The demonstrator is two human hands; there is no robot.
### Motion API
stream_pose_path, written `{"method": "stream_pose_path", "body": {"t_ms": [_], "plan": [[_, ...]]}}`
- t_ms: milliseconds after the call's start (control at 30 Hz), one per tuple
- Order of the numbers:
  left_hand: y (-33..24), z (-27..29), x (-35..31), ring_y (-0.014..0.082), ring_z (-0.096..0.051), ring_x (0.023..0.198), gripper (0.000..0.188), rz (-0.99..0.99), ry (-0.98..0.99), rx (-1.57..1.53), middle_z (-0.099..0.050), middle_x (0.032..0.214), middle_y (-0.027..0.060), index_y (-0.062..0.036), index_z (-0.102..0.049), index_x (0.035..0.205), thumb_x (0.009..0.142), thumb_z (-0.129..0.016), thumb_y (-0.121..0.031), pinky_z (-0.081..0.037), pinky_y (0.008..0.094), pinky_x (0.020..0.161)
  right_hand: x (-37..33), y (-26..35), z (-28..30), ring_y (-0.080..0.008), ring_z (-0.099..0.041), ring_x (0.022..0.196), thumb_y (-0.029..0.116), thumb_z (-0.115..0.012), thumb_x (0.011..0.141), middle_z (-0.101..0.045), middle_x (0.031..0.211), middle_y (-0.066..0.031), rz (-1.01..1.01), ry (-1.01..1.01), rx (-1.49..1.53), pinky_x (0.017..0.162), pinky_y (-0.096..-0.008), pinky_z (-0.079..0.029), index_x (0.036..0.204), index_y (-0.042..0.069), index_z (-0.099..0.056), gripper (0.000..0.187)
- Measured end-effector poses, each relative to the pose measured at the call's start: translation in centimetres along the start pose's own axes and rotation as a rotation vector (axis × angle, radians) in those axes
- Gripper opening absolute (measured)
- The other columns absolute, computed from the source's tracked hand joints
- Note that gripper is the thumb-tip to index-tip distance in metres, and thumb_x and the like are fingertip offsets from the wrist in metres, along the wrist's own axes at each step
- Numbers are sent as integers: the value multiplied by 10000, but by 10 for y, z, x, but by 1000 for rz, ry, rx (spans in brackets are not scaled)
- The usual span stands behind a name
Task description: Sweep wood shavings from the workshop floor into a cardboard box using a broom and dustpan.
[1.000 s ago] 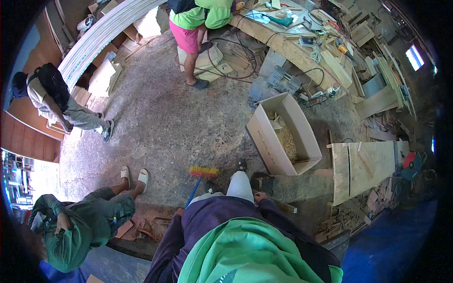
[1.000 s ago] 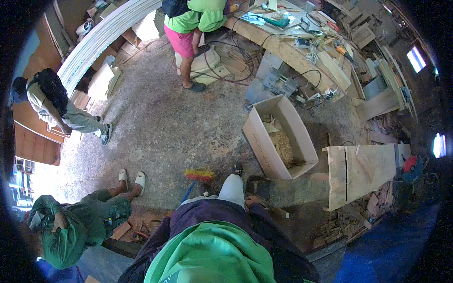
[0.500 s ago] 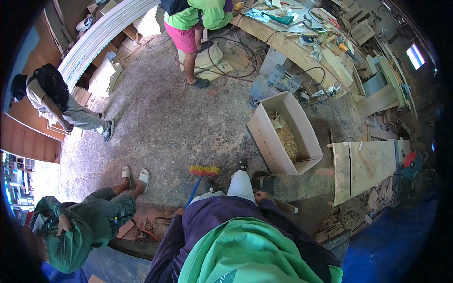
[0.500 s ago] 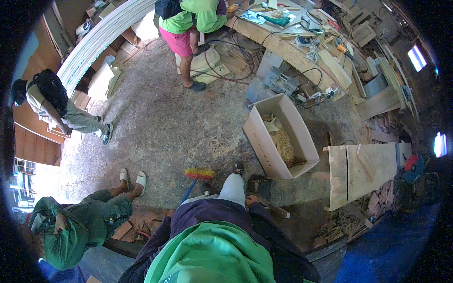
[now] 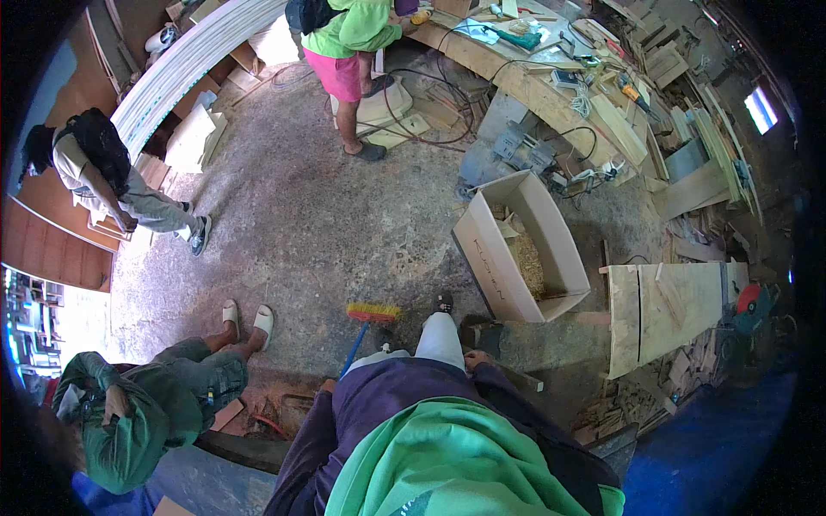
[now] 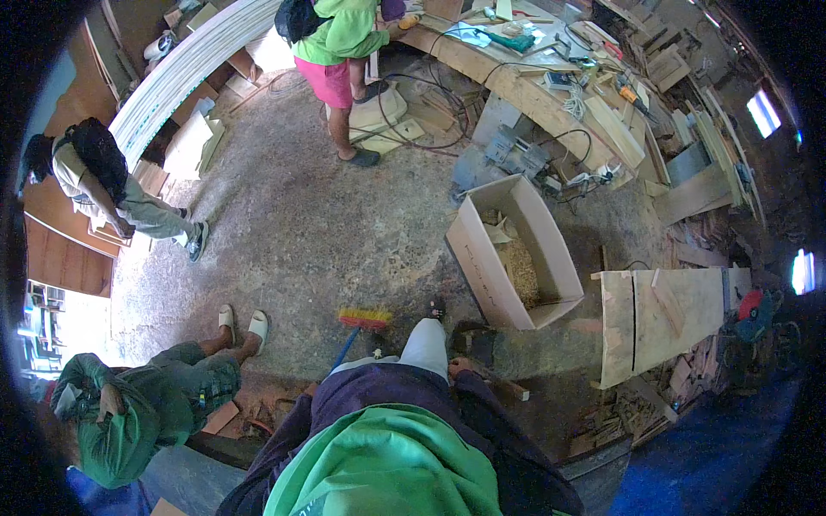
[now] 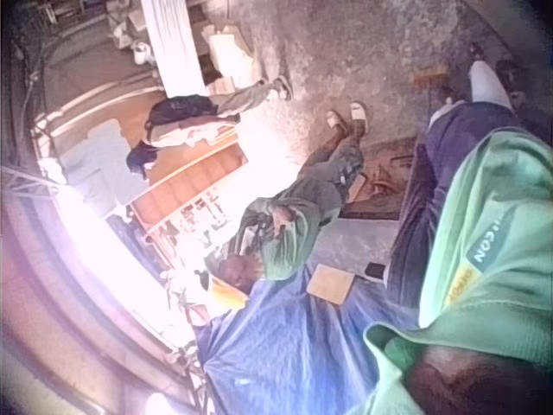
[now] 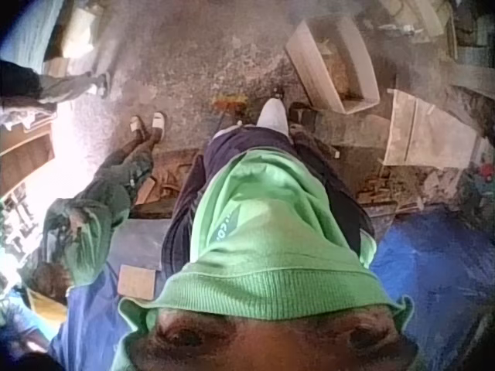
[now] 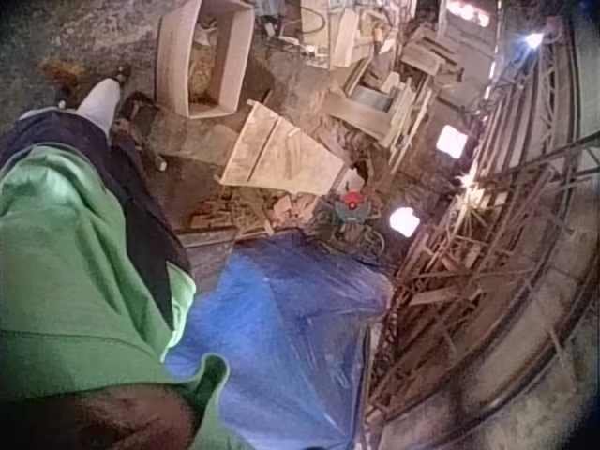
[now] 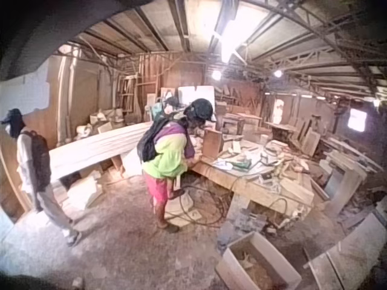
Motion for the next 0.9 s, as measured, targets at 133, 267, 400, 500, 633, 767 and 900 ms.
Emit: {"method": "stream_pose_path", "body": {"t_ms": [133,267,400,500,633,767,900], "plan": [[0,2,-6,334,-525,915,408,49,-22,-13,-555,913,219,-12,-586,852,687,-527,-380,-430,390,724,-4,4,-1,-212,-586,656,215,-560,666,-608,774,-117,-12,69,178,624,-317,-482,831,42,-625,247],[0,4,-8,332,-522,919,412,69,-35,-4,-553,914,219,-9,-583,856,687,-524,-380,-427,395,732,-7,-2,-4,-210,-587,651,199,-545,675,-609,761,-114,-78,75,202,616,-314,-483,823,48,-627,226],[-8,10,-14,332,-516,930,410,23,-73,-7,-552,918,219,-2,-578,858,688,-530,-372,-421,391,727,3,-13,-8,-200,-587,604,156,-515,701,-608,751,-113,-54,8,57,591,-305,-486,831,46,-624,203],[-14,12,-21,335,-514,933,409,23,-46,-11,-551,921,219,-1,-578,859,688,-535,-371,-420,387,719,14,-22,-19,-196,-582,565,141,-509,708,-606,725,-110,-21,18,105,556,-300,-489,835,43,-622,196],[-10,7,-23,350,-507,939,418,67,2,-22,-550,937,216,-7,-581,867,685,-538,-381,-417,391,723,22,-30,-26,-194,-577,550,142,-516,703,-601,701,-107,5,34,234,518,-306,-489,828,37,-621,194],[-2,3,-8,307,-568,801,374,24,-90,3,-580,831,201,-10,-589,815,700,-523,-361,-440,406,637,27,-29,-25,-186,-567,531,128,-526,690,-598,695,-106,75,1,211,495,-303,-483,808,27,-617,180],[6,-3,5,299,-562,810,390,10,-91,48,-573,860,209,-5,-588,828,706,-519,-369,-443,400,642,32,-38,-27,-185,-560,519,115,-524,690,-595,686,-100,41,-27,158,487,-298,-479,793,20,-614,167]]}}
Point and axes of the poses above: each hand's wrist, its own x-axis towards the middle knuckle, its own z-axis out of the back of the hand, y = z × x, the point moved 8 cm from there along x, towards the middle knuckle
